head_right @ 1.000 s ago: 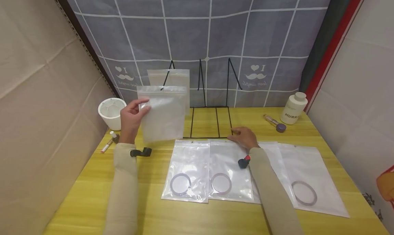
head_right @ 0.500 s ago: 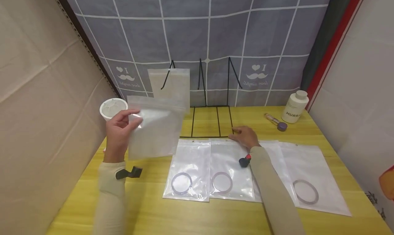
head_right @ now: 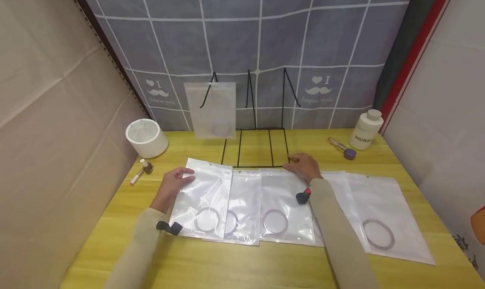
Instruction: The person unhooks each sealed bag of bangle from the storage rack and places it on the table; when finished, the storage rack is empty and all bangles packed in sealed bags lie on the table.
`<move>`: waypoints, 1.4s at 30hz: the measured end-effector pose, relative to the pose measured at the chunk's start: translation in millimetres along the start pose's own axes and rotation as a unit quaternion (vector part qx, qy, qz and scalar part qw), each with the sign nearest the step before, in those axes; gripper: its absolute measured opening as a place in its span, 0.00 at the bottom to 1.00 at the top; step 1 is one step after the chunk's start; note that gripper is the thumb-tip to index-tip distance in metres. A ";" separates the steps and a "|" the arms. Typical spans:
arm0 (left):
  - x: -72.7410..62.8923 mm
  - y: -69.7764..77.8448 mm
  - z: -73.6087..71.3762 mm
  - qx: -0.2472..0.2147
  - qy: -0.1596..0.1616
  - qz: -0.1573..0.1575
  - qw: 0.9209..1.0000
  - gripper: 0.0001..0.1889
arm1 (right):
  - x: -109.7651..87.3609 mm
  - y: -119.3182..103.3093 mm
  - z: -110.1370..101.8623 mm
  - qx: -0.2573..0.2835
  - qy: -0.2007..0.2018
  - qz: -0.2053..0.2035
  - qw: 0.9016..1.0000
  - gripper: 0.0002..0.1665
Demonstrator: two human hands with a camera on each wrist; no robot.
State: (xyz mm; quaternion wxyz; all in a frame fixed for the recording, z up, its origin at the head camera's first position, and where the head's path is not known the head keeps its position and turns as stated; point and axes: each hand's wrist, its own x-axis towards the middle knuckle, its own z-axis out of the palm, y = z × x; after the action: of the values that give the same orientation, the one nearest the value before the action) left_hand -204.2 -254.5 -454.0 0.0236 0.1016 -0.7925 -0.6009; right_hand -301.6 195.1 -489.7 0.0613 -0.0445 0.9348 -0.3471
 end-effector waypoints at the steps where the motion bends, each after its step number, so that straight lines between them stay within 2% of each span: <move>1: 3.1 -5.9 -0.7 0.016 0.003 -0.008 1.000 0.14 | 0.1 0.2 0.5 0.001 0.000 0.001 1.000 0.39; 3: 8.2 -15.2 -3.1 0.040 0.007 -0.016 0.999 0.13 | 0.7 1.1 1.4 -0.002 -0.001 0.000 1.000 0.39; 6: 12.7 -23.3 -7.7 0.079 0.002 -0.005 0.997 0.14 | 1.3 2.7 2.4 -0.001 -0.001 0.000 1.000 0.39; 11: 14.6 -29.3 -12.9 0.155 -0.033 0.034 0.987 0.18 | 0.8 3.7 1.6 0.007 -0.003 0.009 1.000 0.39; 17: 12.4 -30.0 -14.4 0.213 -0.080 0.032 0.973 0.20 | 0.3 5.2 0.3 0.016 -0.003 0.012 1.000 0.40; 22: 8.1 -28.0 -15.8 0.269 -0.108 0.042 0.956 0.20 | -0.5 5.8 0.8 0.015 -0.005 0.006 1.000 0.40; 25: 3.5 -26.9 -18.0 0.309 -0.124 0.054 0.941 0.20 | -1.5 4.8 1.3 0.011 -0.004 0.002 1.000 0.40; 29: -2.5 -20.9 -19.4 0.351 -0.130 0.043 0.926 0.21 | -1.8 3.4 1.4 0.003 -0.001 -0.001 1.000 0.40; 30: -2.9 -18.5 -19.4 0.357 -0.129 0.037 0.925 0.21 | -1.7 3.2 1.3 0.002 0.000 -0.002 1.000 0.41; 33: 0.4 -11.0 -19.2 0.356 -0.117 0.036 0.926 0.21 | -0.6 3.2 1.7 0.004 0.003 0.001 1.000 0.41; 34: 3.5 -8.5 -18.9 0.346 -0.114 0.041 0.930 0.21 | -0.5 3.3 1.9 0.006 0.004 0.002 1.000 0.41; 38: 25.2 3.3 -15.3 0.264 -0.081 0.074 0.958 0.19 | -1.0 4.2 1.8 0.008 0.007 0.000 1.000 0.40; 40: 41.6 11.6 -12.5 0.200 -0.048 0.094 0.974 0.18 | -1.6 4.4 1.6 0.006 0.009 -0.003 1.000 0.39; 42: 59.5 21.8 -10.3 0.135 -0.003 0.126 0.983 0.19 | -1.9 3.9 1.8 0.002 0.011 -0.010 1.000 0.39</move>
State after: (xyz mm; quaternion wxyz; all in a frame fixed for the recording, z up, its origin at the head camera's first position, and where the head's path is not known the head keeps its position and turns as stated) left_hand -263.6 -269.9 -435.4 0.0826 0.0015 -0.8728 -0.4811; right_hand -299.6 197.1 -493.5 0.0474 -0.0498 0.9341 -0.3503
